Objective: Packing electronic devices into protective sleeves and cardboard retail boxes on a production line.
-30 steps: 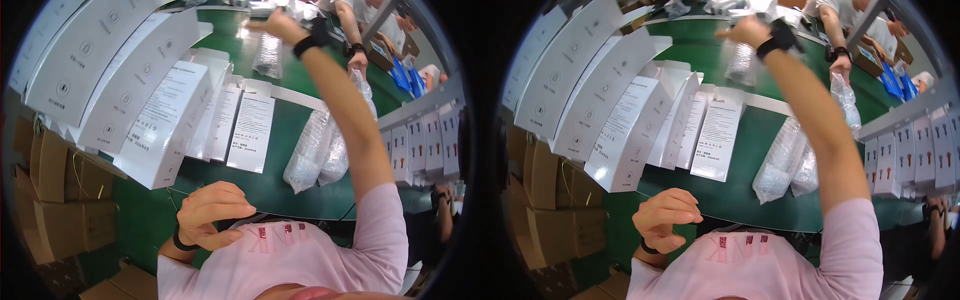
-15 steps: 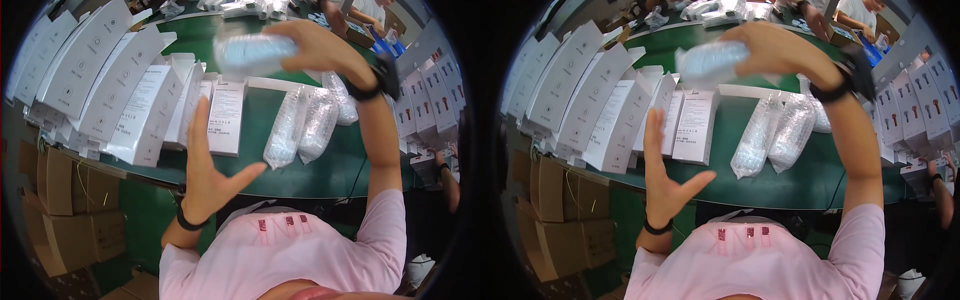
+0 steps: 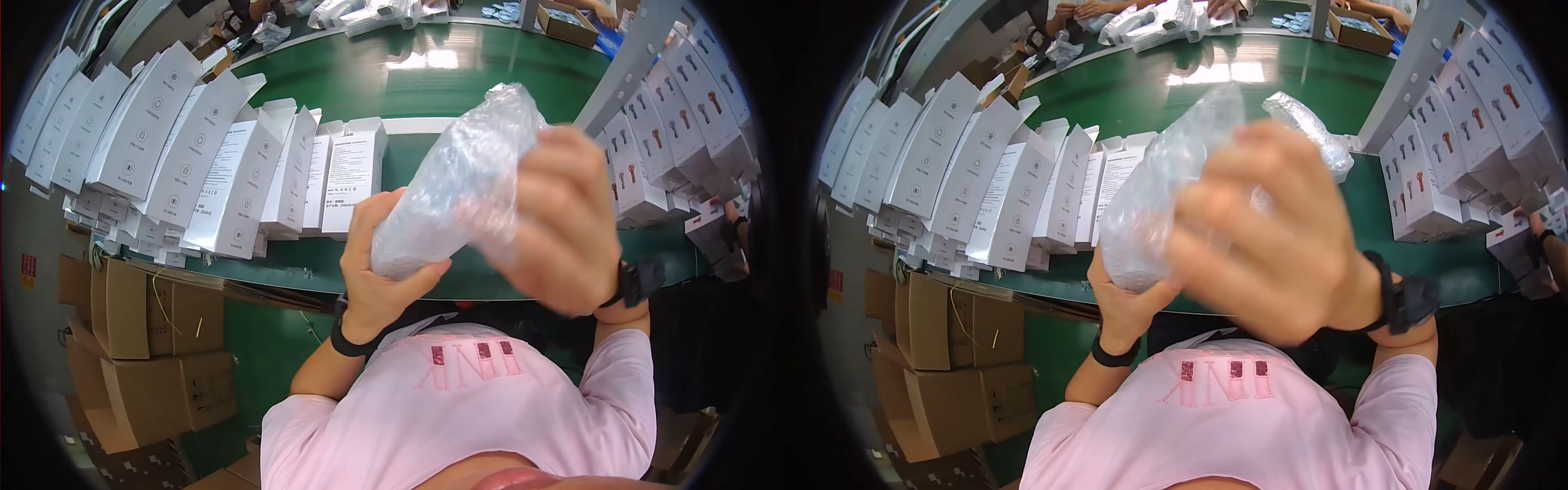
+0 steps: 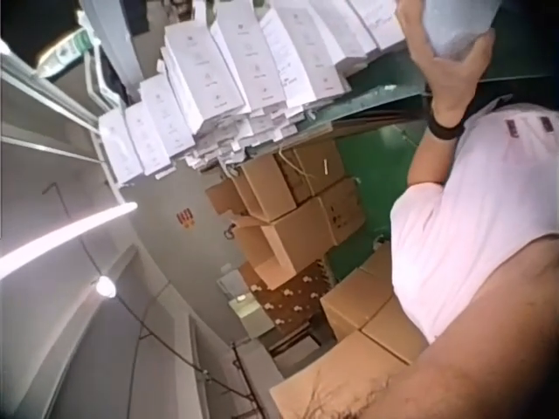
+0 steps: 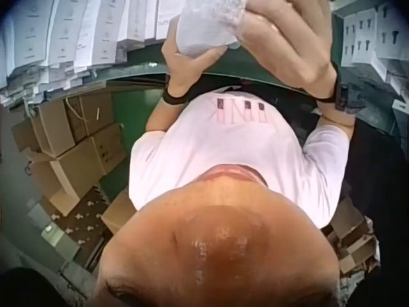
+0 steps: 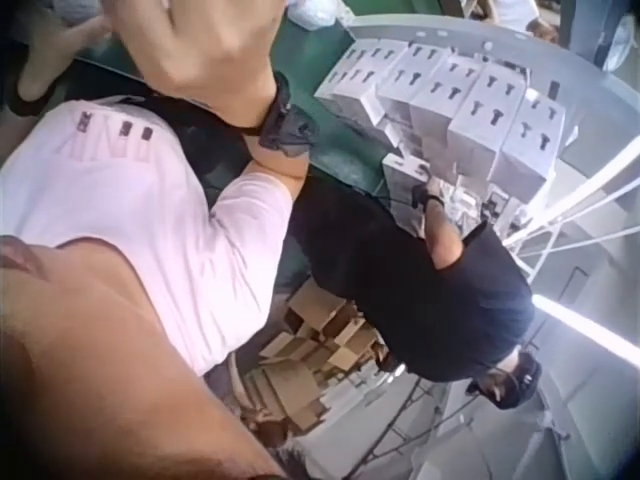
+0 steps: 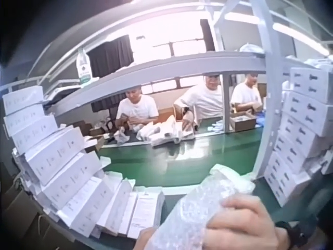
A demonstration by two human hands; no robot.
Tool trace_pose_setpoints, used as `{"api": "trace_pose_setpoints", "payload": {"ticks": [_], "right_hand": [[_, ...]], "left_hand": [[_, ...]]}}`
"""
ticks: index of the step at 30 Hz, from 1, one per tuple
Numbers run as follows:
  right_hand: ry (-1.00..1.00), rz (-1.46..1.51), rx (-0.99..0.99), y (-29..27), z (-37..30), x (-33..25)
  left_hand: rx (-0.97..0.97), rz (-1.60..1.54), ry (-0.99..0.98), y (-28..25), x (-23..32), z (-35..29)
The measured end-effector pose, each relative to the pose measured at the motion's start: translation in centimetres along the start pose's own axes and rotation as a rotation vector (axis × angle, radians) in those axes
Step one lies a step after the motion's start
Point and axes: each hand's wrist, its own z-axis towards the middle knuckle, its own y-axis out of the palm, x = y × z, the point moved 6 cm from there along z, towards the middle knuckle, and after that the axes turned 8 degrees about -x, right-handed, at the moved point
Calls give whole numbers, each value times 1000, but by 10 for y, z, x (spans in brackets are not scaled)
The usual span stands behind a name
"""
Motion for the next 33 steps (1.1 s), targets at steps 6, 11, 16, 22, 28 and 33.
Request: {"api": "trace_pose_setpoints", "payload": {"ticks": [6,11,16,22,28,33], "right_hand": [[110,-145,79,26,2,-27],[133,-108,142,34,7,-25],[147,-140,132,36,15,-23],[391,-115,179,27,-8,17],[1318,-46,-589,61,-154,125],[1390,224,-664,140,-196,133]], "left_hand": [[-24,-12,35,11,-15,-6],[-83,-13,-85,7,-18,-9],[-66,-117,-105,4,-12,-10],[-16,-425,-245,2,-11,-7],[21,-598,-261,6,-7,21],[-1,-339,-229,19,-27,38]]}}
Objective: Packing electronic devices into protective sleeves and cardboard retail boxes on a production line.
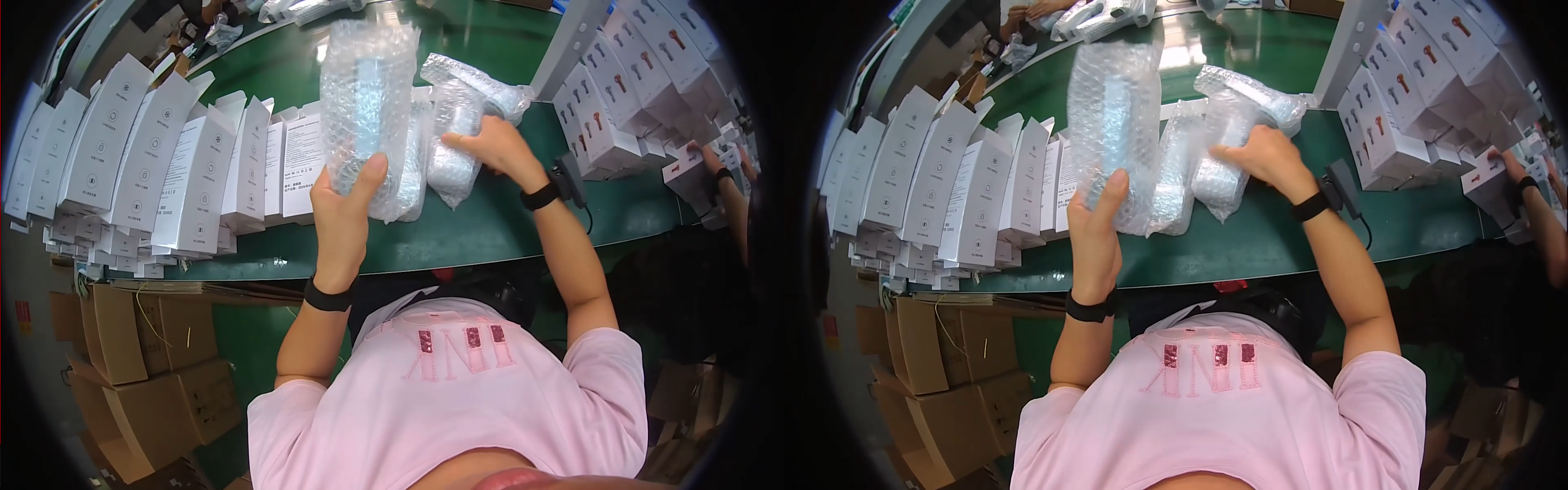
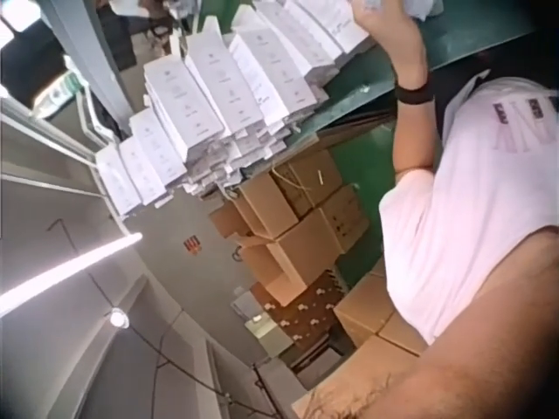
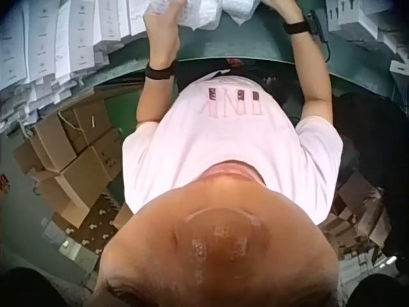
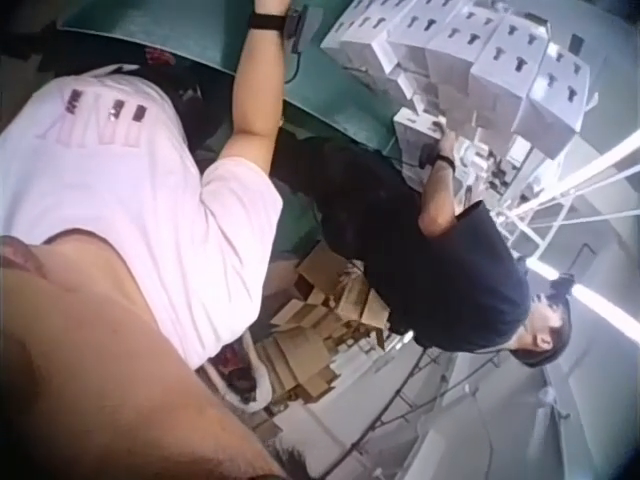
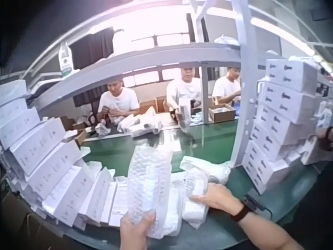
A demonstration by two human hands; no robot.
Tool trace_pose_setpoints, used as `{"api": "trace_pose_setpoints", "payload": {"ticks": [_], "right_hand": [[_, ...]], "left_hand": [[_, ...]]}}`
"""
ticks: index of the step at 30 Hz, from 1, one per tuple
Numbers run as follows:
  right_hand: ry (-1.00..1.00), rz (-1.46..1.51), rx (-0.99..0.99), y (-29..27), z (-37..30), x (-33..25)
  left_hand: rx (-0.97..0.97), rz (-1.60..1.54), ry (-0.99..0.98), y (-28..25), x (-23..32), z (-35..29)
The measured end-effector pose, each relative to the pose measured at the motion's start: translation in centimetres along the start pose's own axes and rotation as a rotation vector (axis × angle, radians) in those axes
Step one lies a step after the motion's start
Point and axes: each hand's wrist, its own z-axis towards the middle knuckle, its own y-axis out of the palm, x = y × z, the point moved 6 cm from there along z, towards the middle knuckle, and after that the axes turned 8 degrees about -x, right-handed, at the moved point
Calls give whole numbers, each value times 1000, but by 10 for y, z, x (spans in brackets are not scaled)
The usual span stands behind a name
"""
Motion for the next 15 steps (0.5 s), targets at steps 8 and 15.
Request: {"api": "trace_pose_setpoints", "payload": {"ticks": [8,15], "right_hand": [[-112,706,-168,34,-32,-30],[-195,765,-486,13,2,-80]], "left_hand": [[36,-166,-249,-17,-52,-39],[-182,-204,-349,-8,-53,-8]]}}
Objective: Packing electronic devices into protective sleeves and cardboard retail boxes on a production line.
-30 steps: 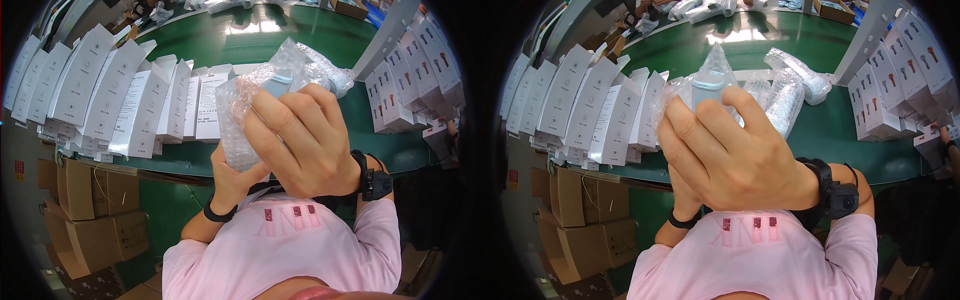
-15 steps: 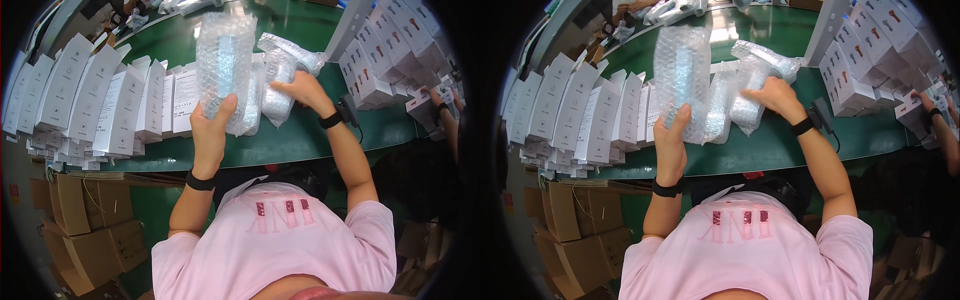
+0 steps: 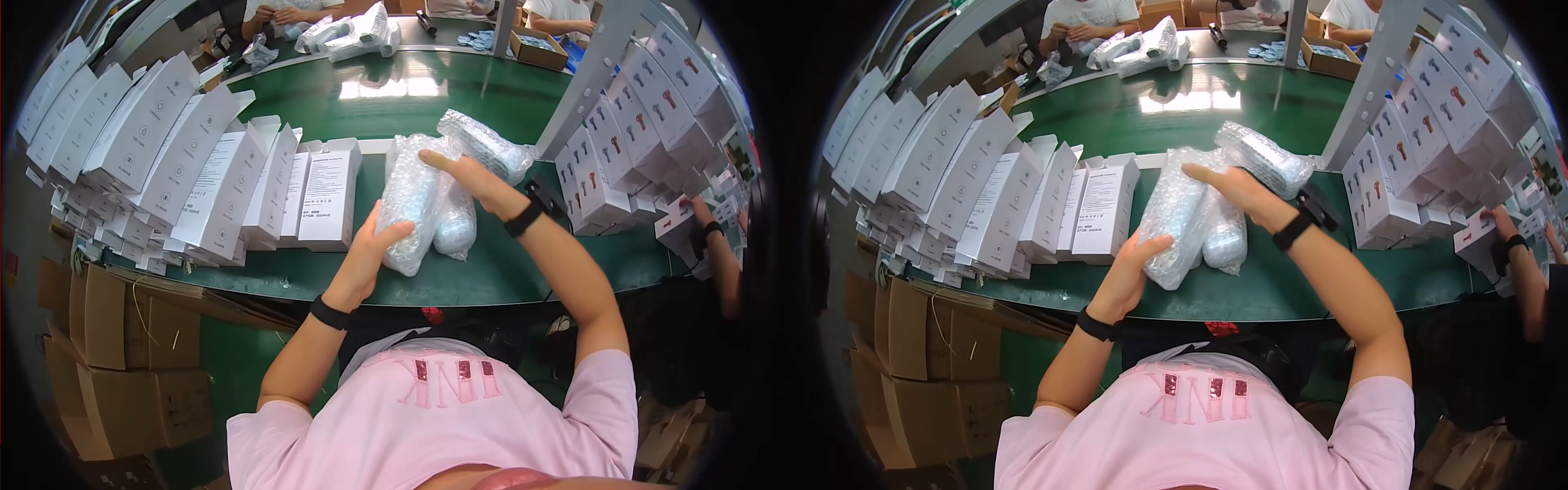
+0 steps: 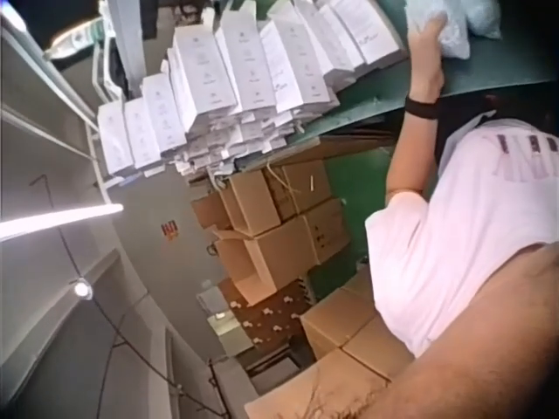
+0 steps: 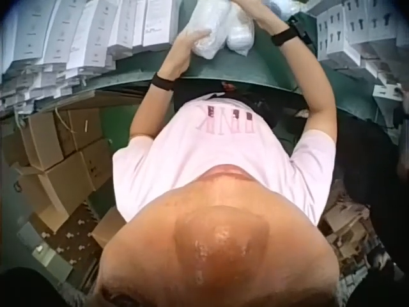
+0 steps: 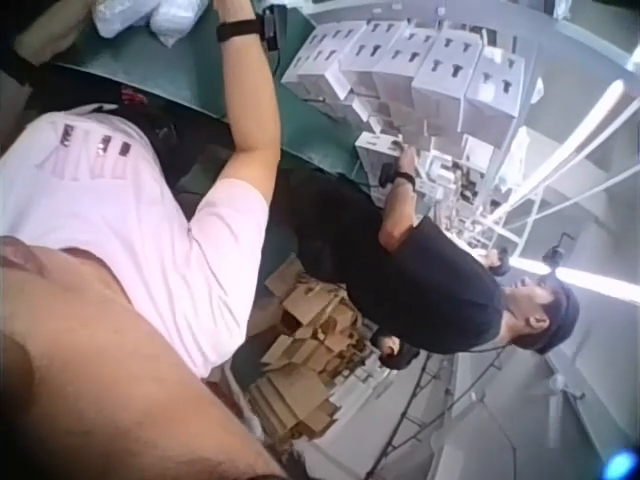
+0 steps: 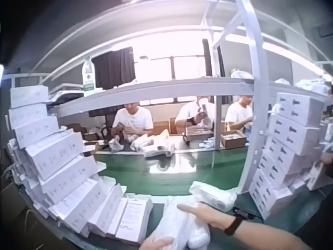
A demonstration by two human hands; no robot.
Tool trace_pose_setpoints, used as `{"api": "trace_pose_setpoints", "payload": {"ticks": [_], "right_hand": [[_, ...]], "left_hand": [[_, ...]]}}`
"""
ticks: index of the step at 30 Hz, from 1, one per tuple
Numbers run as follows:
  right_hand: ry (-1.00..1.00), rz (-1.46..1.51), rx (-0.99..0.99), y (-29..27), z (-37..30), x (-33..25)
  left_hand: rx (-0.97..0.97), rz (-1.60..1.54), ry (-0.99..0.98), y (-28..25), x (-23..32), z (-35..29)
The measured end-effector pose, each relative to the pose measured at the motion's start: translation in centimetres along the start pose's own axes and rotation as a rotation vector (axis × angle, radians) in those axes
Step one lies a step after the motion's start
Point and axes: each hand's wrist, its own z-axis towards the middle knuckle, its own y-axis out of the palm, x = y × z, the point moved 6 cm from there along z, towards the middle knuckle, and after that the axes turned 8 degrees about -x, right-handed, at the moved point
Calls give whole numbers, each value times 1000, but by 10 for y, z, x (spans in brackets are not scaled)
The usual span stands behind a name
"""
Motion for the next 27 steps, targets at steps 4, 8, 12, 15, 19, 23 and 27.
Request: {"api": "trace_pose_setpoints", "payload": {"ticks": [4,8,12,15,19,23,27], "right_hand": [[107,36,72,-12,55,14],[320,-66,-111,10,56,-5],[376,-174,-178,14,60,-3],[332,-115,-286,24,55,-9],[327,178,-331,22,58,17],[309,210,-316,20,58,17],[198,391,-190,-4,63,5]], "left_hand": [[-74,15,51,14,-9,18],[-39,179,159,9,-20,19],[38,490,333,18,-12,-1],[122,902,473,26,-9,-16],[29,728,339,26,-12,-13],[14,639,324,21,-8,-11],[83,752,352,8,22,-42]]}}
